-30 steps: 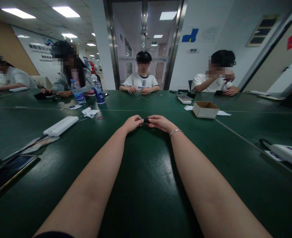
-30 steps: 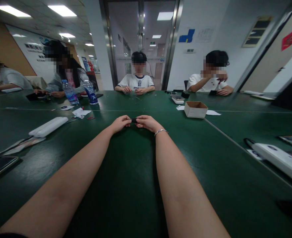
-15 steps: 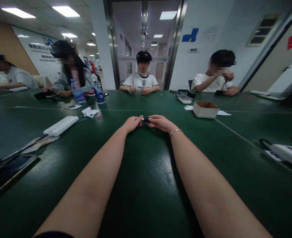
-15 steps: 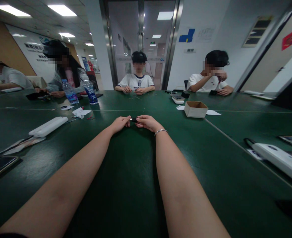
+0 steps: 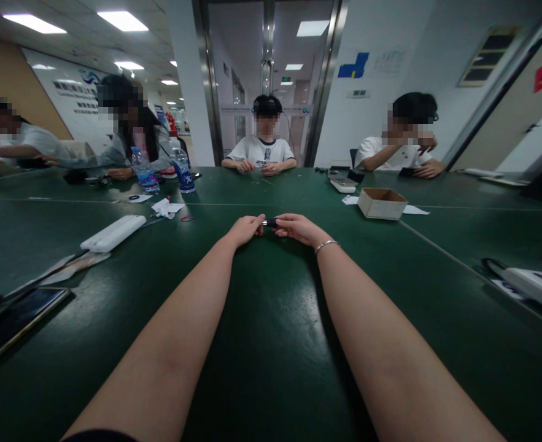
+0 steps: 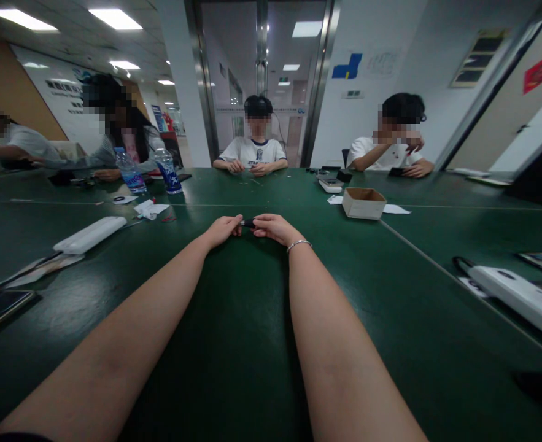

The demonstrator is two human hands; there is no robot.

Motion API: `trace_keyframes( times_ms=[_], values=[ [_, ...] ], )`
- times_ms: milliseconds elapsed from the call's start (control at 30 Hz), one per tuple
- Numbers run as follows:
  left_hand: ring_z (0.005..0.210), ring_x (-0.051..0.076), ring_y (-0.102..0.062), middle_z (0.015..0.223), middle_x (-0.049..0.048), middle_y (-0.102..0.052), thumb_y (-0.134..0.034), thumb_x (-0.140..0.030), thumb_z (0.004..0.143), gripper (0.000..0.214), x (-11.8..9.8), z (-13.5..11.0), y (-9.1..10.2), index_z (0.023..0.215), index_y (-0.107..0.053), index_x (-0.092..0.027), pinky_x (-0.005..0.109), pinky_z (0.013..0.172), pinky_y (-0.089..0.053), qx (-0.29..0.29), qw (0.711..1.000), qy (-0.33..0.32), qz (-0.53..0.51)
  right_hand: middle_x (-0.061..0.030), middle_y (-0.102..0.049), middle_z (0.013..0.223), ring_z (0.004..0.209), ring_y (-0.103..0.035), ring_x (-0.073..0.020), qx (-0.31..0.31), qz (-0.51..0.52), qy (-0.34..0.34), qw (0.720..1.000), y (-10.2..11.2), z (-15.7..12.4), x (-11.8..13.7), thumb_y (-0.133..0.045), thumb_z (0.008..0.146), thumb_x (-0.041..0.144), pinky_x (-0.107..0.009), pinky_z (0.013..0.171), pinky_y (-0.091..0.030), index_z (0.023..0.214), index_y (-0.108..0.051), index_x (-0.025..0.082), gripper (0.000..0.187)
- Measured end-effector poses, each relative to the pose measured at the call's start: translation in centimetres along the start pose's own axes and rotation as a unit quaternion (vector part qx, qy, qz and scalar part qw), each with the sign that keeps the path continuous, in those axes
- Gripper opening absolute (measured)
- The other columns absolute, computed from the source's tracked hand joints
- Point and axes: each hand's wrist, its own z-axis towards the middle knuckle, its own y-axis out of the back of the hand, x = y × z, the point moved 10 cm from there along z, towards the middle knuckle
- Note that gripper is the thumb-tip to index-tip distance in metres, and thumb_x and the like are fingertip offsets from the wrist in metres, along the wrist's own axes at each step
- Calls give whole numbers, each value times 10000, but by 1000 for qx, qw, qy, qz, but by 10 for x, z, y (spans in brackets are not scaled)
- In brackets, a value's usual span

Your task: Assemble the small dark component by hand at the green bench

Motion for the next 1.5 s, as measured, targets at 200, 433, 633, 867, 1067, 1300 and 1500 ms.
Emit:
trace_keyframes(
  times_ms=[200,433,633,867,1067,1300,1500],
  values=[
    [608,130,-551,644,6,-601,-451,-473,802,317,1,0,0,797,-559,-175,256,629,-418,-5,999,4,-46,-89,-655,720,576,-637,-107,-1,3,1,1000,1,2,-1,-537,853,24,-183,571,-563,903,-589,84,94],
    [612,141,-553,648,35,-606,-345,-560,825,505,-2,-1,1,661,-598,-155,275,657,-414,-1,1000,0,-4,-89,-655,728,584,-642,-109,-2,0,-2,1000,1,1,-1,-550,847,26,-184,575,-564,909,-590,82,93],
    [611,130,-555,644,7,-604,-447,-421,801,275,1,1,-1,773,-563,-173,251,619,-413,0,998,6,-59,-89,-655,720,573,-638,-108,-4,4,0,1000,2,1,-1,-544,849,20,-183,566,-562,906,-587,82,95],
    [596,146,-545,618,33,-602,-317,-548,830,520,1,-1,2,630,-598,-160,283,663,-410,-6,1000,15,6,-92,-656,731,596,-647,-115,2,-3,4,1000,1,2,-2,-549,849,30,-190,586,-565,914,-589,81,92],
    [610,137,-558,645,19,-611,-366,-472,828,380,5,1,-1,724,-571,-169,262,625,-419,0,998,21,-56,-96,-658,725,579,-645,-114,-8,1,0,1000,3,2,-2,-557,841,24,-185,577,-561,923,-589,77,103],
    [616,135,-560,658,26,-615,-420,-448,813,337,3,1,-1,724,-576,-164,266,634,-422,2,999,10,-47,-101,-659,726,582,-643,-109,-3,0,1,1000,1,0,0,-525,852,8,-178,581,-559,923,-588,70,114],
    [597,137,-556,634,21,-606,-400,-497,820,373,2,0,0,766,-560,-165,265,611,-419,-4,998,14,-64,-93,-655,720,572,-637,-105,-2,4,1,1000,1,0,0,-525,855,9,-181,567,-560,921,-587,76,112]
  ],
)
